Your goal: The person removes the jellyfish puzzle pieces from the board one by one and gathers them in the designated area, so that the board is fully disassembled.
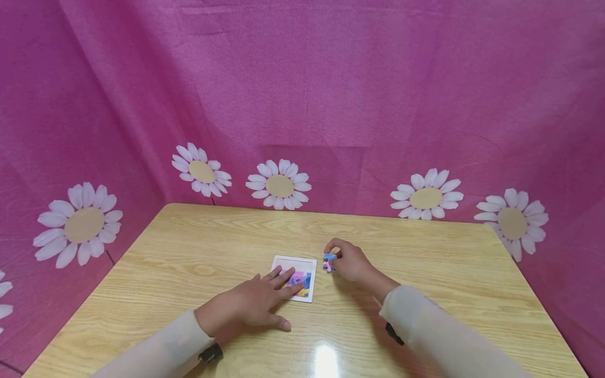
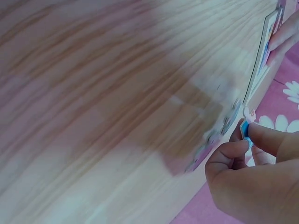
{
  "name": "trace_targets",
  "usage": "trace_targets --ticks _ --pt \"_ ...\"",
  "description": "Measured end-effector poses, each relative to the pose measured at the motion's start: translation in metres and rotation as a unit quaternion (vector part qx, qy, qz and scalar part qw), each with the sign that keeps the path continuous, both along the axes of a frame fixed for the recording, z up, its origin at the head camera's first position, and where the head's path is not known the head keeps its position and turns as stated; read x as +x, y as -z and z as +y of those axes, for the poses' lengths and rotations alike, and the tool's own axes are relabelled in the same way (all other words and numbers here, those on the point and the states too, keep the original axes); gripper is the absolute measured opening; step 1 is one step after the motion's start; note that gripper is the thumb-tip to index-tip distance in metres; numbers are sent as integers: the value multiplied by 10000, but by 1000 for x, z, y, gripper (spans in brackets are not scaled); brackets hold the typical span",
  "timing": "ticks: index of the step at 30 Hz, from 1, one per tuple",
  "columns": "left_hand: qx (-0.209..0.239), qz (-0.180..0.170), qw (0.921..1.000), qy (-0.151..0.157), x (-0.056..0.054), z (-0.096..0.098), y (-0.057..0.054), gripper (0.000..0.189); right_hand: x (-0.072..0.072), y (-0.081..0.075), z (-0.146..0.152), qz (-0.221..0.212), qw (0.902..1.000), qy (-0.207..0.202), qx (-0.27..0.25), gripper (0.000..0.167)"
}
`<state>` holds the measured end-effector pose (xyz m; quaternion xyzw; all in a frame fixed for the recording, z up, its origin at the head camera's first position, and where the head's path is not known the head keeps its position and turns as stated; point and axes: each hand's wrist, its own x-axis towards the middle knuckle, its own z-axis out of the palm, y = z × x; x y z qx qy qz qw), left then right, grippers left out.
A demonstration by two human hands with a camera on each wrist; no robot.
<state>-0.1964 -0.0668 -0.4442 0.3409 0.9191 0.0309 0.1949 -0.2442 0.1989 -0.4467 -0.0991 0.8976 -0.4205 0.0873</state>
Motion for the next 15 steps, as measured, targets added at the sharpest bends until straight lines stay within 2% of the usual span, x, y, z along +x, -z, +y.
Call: trace_targets --ticks 15 --pt "5 -6 10000 -1 2 1 -2 90 4 -5 37 5 10000 31 -12 16"
